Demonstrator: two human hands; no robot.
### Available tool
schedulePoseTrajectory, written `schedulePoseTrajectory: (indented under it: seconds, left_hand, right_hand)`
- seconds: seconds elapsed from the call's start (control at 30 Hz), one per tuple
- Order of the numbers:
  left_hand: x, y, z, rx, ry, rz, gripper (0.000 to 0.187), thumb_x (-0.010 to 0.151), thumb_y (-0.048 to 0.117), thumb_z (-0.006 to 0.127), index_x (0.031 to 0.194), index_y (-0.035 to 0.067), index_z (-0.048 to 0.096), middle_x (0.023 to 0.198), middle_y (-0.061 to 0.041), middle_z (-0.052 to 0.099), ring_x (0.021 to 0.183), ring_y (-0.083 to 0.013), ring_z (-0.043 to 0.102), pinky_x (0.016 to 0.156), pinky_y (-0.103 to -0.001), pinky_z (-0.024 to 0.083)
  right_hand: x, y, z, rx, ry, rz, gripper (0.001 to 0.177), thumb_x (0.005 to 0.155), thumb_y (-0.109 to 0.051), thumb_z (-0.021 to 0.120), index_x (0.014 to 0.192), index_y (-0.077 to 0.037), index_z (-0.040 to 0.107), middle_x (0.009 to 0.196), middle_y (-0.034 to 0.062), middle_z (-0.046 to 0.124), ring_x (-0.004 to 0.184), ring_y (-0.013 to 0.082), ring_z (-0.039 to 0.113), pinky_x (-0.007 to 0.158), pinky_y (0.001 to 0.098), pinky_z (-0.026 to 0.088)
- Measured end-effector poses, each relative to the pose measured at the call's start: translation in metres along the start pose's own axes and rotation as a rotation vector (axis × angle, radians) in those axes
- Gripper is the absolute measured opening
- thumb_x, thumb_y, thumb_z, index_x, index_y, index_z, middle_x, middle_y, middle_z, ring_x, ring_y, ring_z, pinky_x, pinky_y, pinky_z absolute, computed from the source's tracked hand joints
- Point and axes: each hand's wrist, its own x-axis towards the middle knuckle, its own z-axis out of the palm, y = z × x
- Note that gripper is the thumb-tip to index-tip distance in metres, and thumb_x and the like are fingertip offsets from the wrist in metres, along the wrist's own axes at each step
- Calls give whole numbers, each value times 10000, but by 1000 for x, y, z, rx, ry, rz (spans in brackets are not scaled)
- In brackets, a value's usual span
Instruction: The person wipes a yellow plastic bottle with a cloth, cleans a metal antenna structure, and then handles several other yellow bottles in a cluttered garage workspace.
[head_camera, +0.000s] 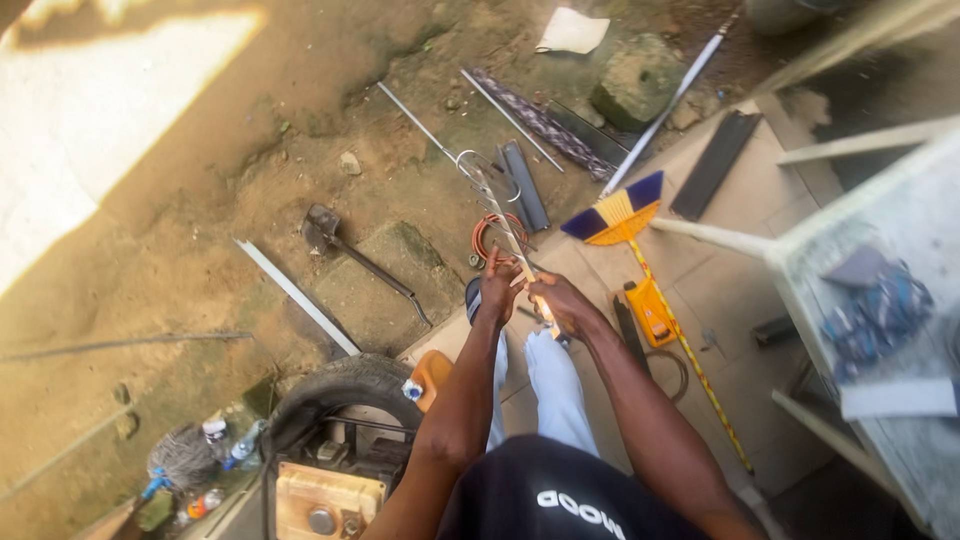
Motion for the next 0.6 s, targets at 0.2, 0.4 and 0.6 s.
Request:
schedulePoseTrajectory:
  seconds: [0.2,0.4,0.6]
  left_hand:
    - [-108,29,39,1040,-229,710,850,849,32,753,1590,90,341,1598,-261,386,1488,-452,366,1200,-489,332]
    - [-195,68,121,969,-377,885,870,753,30,726,1531,62,338,1582,-299,352,1474,-472,324,1183,-486,305]
    - [-179,57,159,1120,-515,1113,442,984,108,650,1411,92,537,1377,-236,612,1239,-403,604,1051,-457,496]
  right_hand:
    - [-100,-48,-12,-91,10,-52,260,970,-252,624,971,5,662,727,69,615,534,158,615,481,315,540]
    - [-168,-80,-31,32,-37,-42,338,976,-360,628,910,-28,616,681,77,596,516,189,613,492,376,566]
    - [-225,-85,-43,134,71,-145,429,1008,-489,541,973,-76,652,691,26,591,565,165,627,563,369,571]
